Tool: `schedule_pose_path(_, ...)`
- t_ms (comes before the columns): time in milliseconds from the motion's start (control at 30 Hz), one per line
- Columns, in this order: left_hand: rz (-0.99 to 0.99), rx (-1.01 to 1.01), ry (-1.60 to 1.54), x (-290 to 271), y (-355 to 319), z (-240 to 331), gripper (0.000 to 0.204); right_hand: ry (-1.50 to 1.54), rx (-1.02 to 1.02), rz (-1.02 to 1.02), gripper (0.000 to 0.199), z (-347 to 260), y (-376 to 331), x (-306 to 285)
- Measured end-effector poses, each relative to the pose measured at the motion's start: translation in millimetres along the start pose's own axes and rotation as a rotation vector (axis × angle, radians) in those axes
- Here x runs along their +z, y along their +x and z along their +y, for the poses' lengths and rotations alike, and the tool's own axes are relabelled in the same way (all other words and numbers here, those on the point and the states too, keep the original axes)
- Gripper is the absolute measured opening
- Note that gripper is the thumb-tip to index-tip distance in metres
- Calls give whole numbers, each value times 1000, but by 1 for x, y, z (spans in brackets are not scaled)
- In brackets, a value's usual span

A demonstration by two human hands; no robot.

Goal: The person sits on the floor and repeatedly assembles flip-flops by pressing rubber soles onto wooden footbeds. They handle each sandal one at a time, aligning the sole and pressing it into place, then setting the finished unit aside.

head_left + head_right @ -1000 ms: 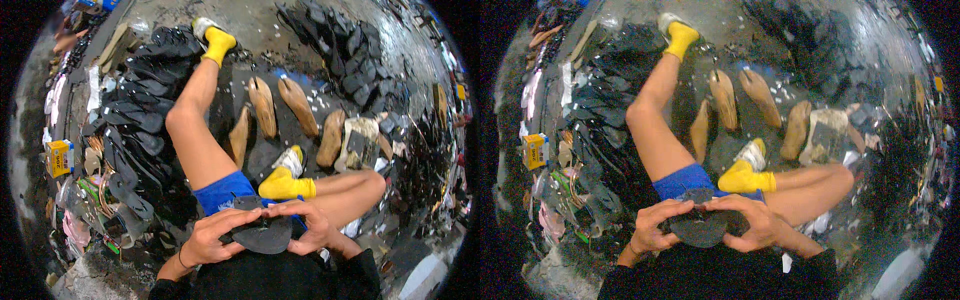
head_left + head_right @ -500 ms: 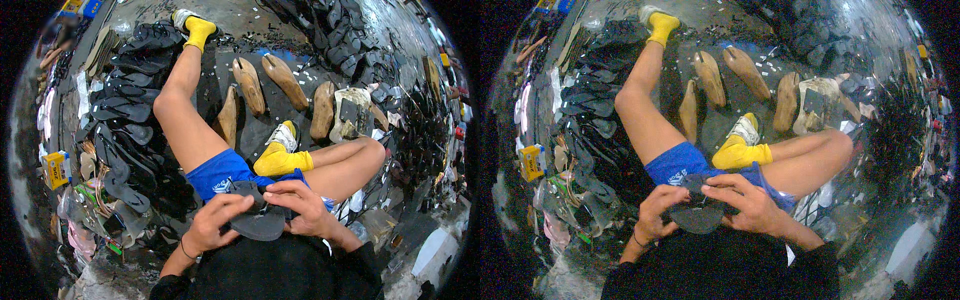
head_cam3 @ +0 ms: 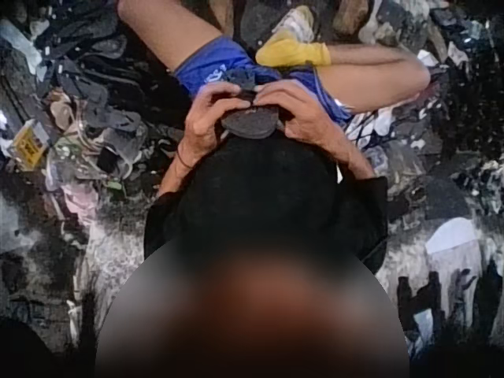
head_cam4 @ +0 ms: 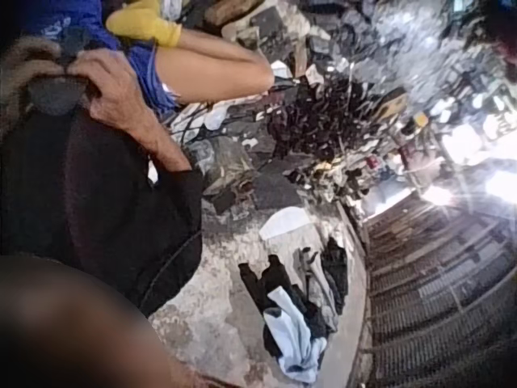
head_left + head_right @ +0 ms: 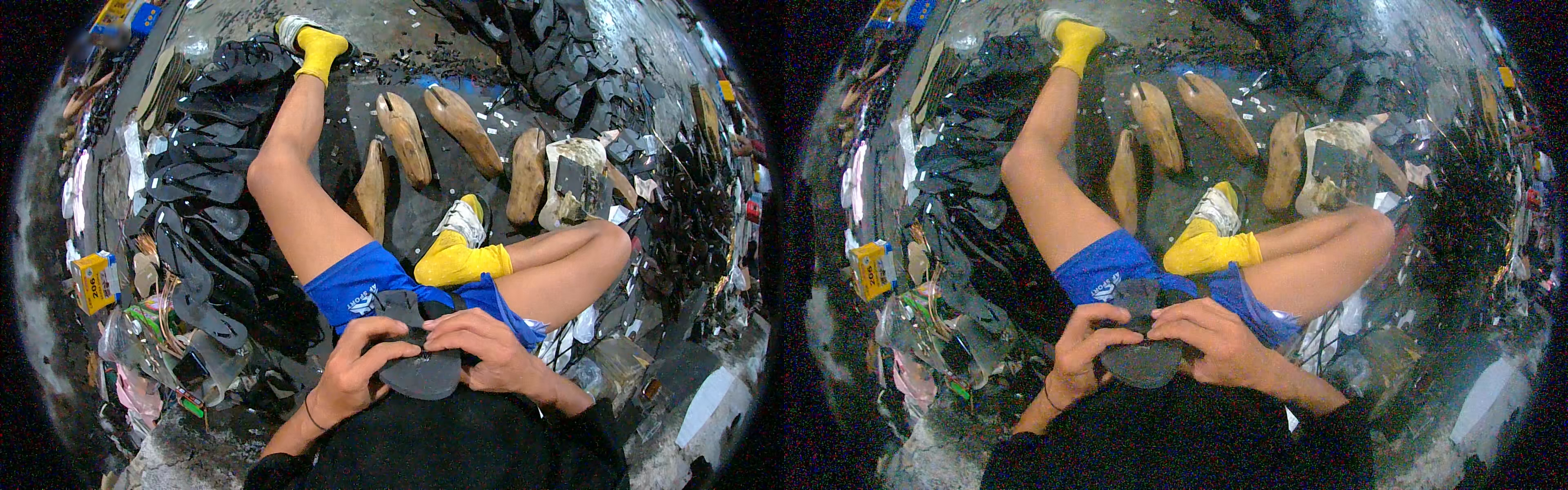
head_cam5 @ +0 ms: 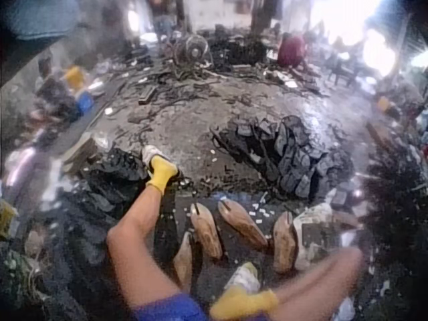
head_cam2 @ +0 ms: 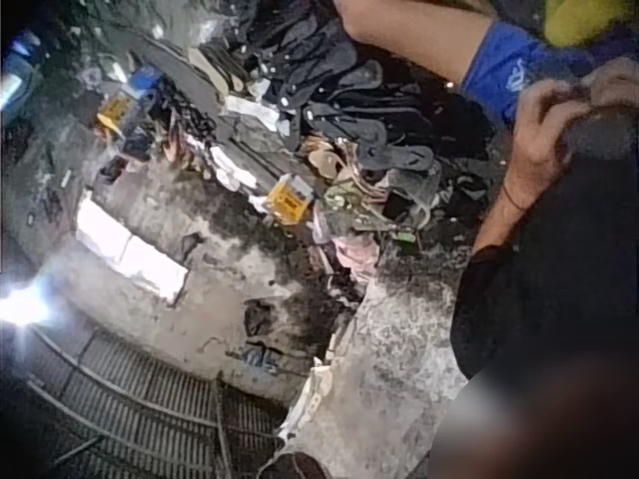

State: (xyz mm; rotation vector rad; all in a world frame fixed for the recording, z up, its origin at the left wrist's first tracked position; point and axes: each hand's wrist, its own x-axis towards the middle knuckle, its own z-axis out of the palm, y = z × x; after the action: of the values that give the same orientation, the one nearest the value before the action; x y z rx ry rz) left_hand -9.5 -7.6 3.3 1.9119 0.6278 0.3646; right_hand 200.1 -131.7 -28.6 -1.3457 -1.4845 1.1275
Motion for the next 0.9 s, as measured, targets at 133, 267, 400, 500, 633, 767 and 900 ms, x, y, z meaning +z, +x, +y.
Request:
schedule_pose_path(133, -146, -53, -64, 2, 2, -5, 43, 213, 134, -124, 33, 12, 13, -3)
schedule_pose_path(267, 345, -101, 57, -14, 18, -17, 31, 376, -130, -2, 30, 48, 88, -19)
schedule_pose_path(400, 576, -502, -467, -26, 34, -37, 25, -423, 105, 263, 38, 133, 179, 37)
schedule_pose_path(500, 492, -852, -822, -3, 32, -55, 50, -858, 196, 48, 58, 191, 157, 80)
schedule_pose_path(633, 106, -557, -1190, 40, 19, -71, 53, -874, 456, 290, 77, 226, 126, 113)
schedule_pose_path(767, 270, -503, -1148, 41, 24, -77, 39, -300, 576, 474, 83, 231, 147, 117)
schedule_pose_path(900, 438, -450, -1202, 26, 39, -89, 54, -302, 594, 414, 59, 213, 144, 67)
